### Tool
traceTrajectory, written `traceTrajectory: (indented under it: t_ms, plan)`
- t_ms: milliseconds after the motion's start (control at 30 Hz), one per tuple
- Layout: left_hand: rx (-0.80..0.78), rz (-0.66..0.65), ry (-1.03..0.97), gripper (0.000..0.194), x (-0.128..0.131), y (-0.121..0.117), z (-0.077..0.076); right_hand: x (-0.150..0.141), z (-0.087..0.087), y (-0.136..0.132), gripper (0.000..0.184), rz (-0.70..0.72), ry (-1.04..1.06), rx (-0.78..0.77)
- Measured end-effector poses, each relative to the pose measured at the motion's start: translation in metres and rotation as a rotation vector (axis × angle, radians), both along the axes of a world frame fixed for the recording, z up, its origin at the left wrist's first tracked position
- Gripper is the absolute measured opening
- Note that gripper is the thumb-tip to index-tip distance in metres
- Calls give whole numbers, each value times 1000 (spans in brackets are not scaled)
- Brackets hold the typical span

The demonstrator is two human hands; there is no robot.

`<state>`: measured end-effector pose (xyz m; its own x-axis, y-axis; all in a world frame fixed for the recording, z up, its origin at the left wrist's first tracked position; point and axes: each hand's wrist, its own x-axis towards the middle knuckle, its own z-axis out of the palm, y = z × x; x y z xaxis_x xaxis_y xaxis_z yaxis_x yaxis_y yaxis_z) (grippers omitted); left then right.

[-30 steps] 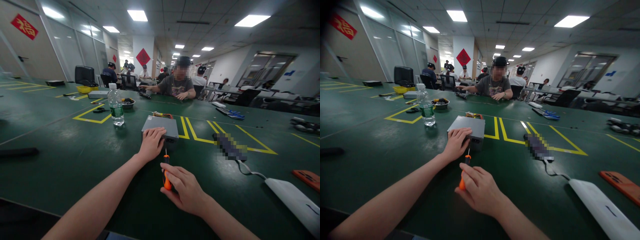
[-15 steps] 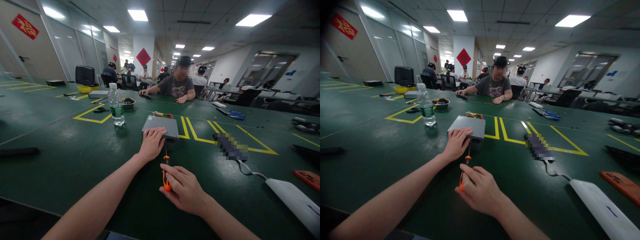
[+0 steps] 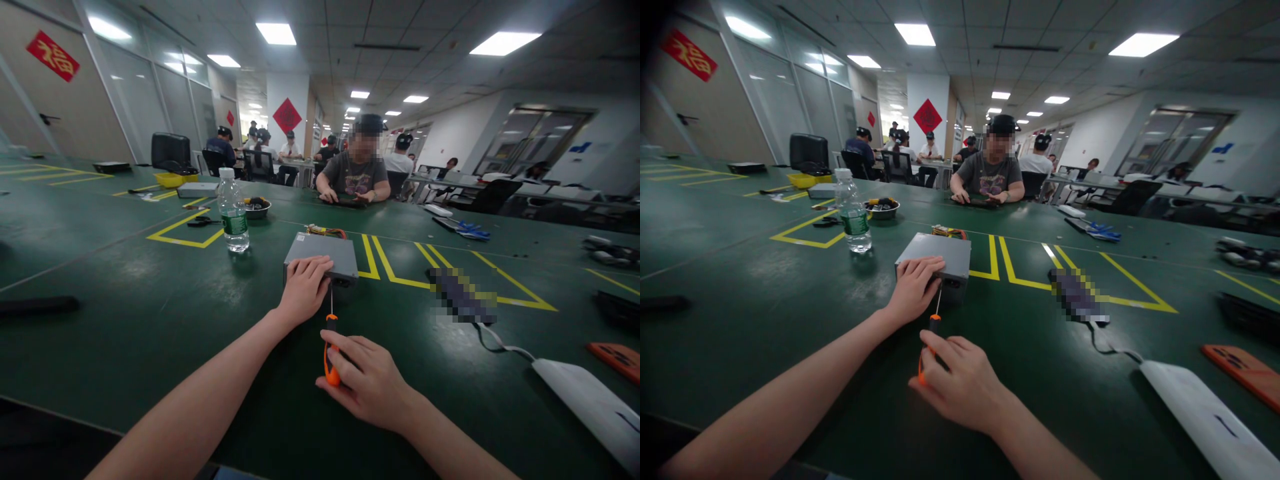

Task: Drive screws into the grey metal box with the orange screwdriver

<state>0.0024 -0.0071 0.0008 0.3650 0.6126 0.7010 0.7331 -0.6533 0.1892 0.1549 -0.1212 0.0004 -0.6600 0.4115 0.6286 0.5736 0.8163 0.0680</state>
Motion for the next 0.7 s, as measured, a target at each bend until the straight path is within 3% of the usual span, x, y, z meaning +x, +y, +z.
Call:
traceTrajectory:
  t_ms: [133, 333, 700]
  plan:
    - [-9, -2, 6, 28, 0, -1, 2, 4, -6, 1, 19, -18, 62, -25]
    - [-5, 0, 2, 28, 0, -1, 1, 3, 1, -2, 38, -29, -60, -107]
    - [-7, 3, 12, 29, 0, -1, 0, 24, 11, -5, 25, 12, 132, 113]
